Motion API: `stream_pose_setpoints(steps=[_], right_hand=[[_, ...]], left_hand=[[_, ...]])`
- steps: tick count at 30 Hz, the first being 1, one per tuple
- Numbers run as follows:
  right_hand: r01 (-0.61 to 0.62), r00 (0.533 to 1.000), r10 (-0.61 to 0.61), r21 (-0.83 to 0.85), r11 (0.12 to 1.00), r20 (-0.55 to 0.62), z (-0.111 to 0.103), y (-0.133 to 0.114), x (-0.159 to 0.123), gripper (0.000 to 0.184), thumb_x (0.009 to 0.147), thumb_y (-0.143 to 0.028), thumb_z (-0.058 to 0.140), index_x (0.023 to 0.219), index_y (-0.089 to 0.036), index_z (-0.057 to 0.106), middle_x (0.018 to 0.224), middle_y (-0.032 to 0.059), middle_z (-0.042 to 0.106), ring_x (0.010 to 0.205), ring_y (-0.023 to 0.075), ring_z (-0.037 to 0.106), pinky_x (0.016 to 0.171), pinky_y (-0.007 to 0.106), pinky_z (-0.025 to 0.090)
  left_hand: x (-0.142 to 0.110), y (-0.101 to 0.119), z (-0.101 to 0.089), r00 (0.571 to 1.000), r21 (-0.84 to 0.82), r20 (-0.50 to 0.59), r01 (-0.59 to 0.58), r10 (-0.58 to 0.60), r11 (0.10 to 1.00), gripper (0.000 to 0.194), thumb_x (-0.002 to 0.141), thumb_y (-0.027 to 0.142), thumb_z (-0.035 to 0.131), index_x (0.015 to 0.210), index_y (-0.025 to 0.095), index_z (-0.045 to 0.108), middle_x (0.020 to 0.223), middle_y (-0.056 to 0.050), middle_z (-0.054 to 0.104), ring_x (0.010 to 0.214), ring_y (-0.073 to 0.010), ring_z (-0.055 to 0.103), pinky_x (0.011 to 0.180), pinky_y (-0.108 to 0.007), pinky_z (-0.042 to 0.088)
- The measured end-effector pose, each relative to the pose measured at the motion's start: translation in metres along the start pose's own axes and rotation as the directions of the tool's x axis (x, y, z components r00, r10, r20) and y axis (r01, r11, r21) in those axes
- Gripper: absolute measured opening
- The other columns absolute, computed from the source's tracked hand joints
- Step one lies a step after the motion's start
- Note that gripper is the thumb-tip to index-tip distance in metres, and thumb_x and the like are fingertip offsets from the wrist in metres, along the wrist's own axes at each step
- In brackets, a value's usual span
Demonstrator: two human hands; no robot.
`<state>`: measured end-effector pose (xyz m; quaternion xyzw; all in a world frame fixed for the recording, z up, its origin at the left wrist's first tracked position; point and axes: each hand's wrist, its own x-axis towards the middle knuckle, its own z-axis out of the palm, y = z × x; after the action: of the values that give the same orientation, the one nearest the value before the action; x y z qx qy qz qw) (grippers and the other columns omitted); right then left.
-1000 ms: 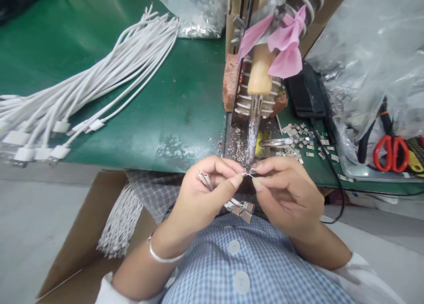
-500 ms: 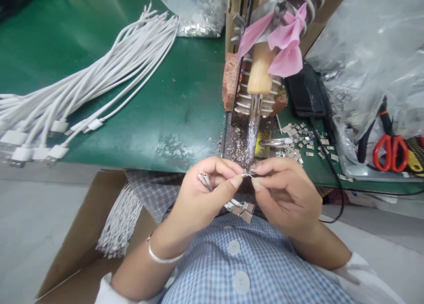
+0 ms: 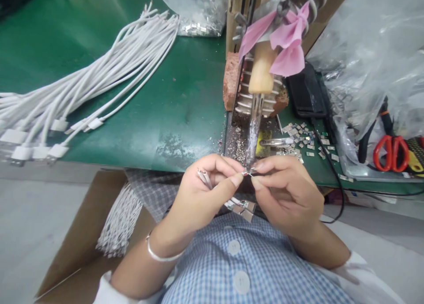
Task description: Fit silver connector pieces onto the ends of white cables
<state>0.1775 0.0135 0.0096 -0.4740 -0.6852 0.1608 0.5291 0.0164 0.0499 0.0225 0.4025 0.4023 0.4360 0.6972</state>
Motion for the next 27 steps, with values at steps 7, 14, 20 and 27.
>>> stream_pose_setpoints(steps=[7, 14, 20, 27], right_hand=[[-0.003, 0.999, 0.004, -0.016, 1.000, 0.034, -0.002, -0.002, -0.005, 0.020, 0.079, -0.004, 0.063, 0.089, -0.022, 0.064, 0.095, 0.0041, 0.068, 0.088, 0.0179, 0.068, 0.075, 0.035, 0.061], [-0.002, 0.999, 0.003, -0.018, 1.000, 0.033, -0.003, -0.002, -0.007, 0.021, 0.078, -0.003, 0.063, 0.089, -0.021, 0.064, 0.095, 0.0042, 0.068, 0.087, 0.0178, 0.069, 0.074, 0.035, 0.062], [-0.006, 0.999, 0.007, -0.023, 1.000, 0.049, -0.005, -0.001, -0.006, 0.019, 0.078, -0.004, 0.063, 0.088, -0.020, 0.064, 0.093, 0.0044, 0.069, 0.086, 0.0172, 0.069, 0.074, 0.033, 0.061], [0.023, 0.996, -0.019, -0.039, 0.999, 0.083, -0.007, 0.002, -0.005, 0.017, 0.080, -0.006, 0.062, 0.087, -0.021, 0.062, 0.088, 0.0036, 0.070, 0.079, 0.0174, 0.070, 0.068, 0.032, 0.061]], left_hand=[[-0.004, -0.001, 0.000, 1.000, 0.050, 0.000, 0.021, -0.021, 0.999, 0.014, 0.075, 0.009, 0.074, 0.066, 0.018, 0.068, 0.078, -0.002, 0.074, 0.059, -0.0102, 0.061, 0.047, -0.018, 0.047], [-0.006, -0.004, -0.001, 1.000, 0.062, 0.010, 0.006, -0.007, 0.998, 0.014, 0.075, 0.009, 0.073, 0.066, 0.018, 0.067, 0.078, -0.002, 0.073, 0.058, -0.0102, 0.060, 0.047, -0.019, 0.046], [-0.009, -0.004, -0.001, 1.000, 0.068, 0.005, -0.006, 0.006, 0.998, 0.015, 0.078, 0.009, 0.072, 0.068, 0.018, 0.067, 0.079, -0.001, 0.070, 0.061, -0.0082, 0.058, 0.050, -0.016, 0.043], [-0.011, -0.007, -0.004, 0.996, 0.152, 0.040, -0.083, 0.078, 0.985, 0.015, 0.080, 0.010, 0.072, 0.068, 0.018, 0.067, 0.087, -0.001, 0.064, 0.061, -0.0069, 0.052, 0.050, -0.017, 0.039]])
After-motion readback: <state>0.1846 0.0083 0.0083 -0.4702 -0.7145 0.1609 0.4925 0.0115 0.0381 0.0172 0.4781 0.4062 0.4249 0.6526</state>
